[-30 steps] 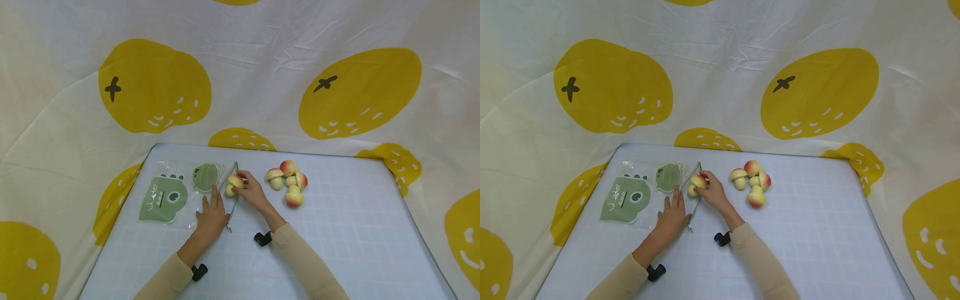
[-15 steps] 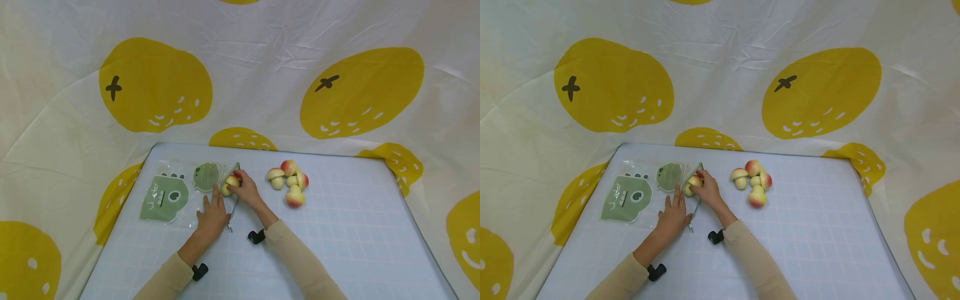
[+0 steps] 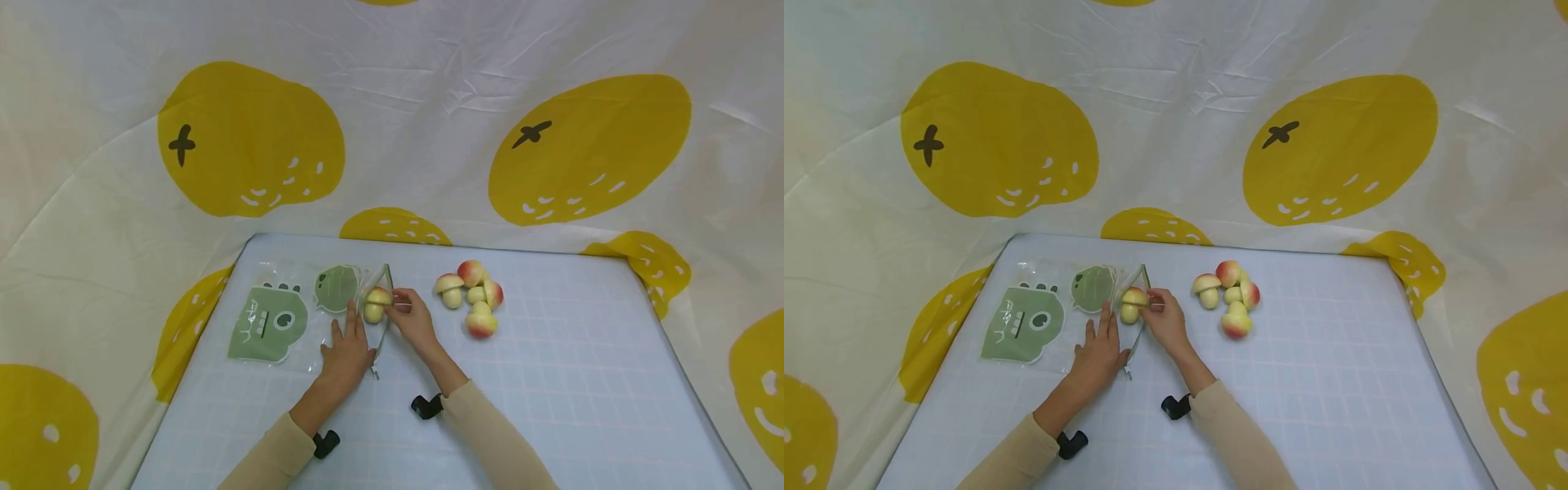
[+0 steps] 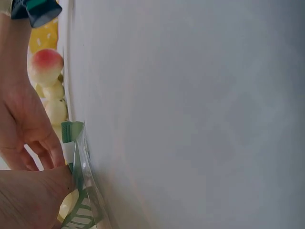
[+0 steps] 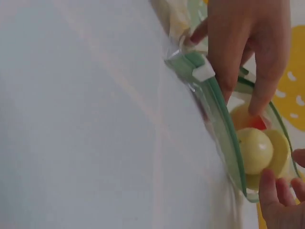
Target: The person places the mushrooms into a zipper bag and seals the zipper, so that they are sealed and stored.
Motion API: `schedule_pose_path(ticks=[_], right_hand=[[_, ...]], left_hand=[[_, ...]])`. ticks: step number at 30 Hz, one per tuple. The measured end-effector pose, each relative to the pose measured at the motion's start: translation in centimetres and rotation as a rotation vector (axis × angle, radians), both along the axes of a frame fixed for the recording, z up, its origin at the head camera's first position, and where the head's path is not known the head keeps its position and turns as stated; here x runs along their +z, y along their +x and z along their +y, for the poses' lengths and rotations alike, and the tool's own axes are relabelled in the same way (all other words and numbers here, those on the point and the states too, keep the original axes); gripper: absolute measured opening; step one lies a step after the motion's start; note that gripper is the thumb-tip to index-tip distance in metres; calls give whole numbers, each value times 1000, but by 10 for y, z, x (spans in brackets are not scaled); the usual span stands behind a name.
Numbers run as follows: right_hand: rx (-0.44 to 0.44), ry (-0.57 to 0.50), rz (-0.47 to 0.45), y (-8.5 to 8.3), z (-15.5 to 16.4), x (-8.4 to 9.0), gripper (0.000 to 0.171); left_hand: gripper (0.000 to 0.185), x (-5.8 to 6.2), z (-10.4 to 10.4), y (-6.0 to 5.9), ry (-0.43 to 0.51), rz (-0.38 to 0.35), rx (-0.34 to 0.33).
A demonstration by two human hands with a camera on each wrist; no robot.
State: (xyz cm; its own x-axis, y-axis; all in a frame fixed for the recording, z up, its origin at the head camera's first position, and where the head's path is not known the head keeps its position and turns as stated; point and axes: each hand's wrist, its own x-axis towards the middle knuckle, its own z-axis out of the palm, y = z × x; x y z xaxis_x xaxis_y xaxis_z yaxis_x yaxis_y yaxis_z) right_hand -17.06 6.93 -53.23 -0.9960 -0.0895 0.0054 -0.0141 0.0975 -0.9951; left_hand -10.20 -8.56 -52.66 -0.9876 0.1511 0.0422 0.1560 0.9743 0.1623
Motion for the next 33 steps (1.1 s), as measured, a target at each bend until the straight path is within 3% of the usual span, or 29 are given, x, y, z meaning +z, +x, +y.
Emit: schedule_pose_path(ticks=[5,11,24,33], right_hand=[[86,-218,-86,13,-1,2,50],[105,-328,-137,15,-3,0,55],[163,-511,-226,-2,-20,-10,61],[252,-551,-276,-15,-35,-10,60]], left_hand=[[85,-1,-1,-1,-1,-8,9],[84,-1,-1,-2,8,-31,7],[86,-2,-2,-1,-18,23,-18],[82,-3,0,0,-1,41,-31]])
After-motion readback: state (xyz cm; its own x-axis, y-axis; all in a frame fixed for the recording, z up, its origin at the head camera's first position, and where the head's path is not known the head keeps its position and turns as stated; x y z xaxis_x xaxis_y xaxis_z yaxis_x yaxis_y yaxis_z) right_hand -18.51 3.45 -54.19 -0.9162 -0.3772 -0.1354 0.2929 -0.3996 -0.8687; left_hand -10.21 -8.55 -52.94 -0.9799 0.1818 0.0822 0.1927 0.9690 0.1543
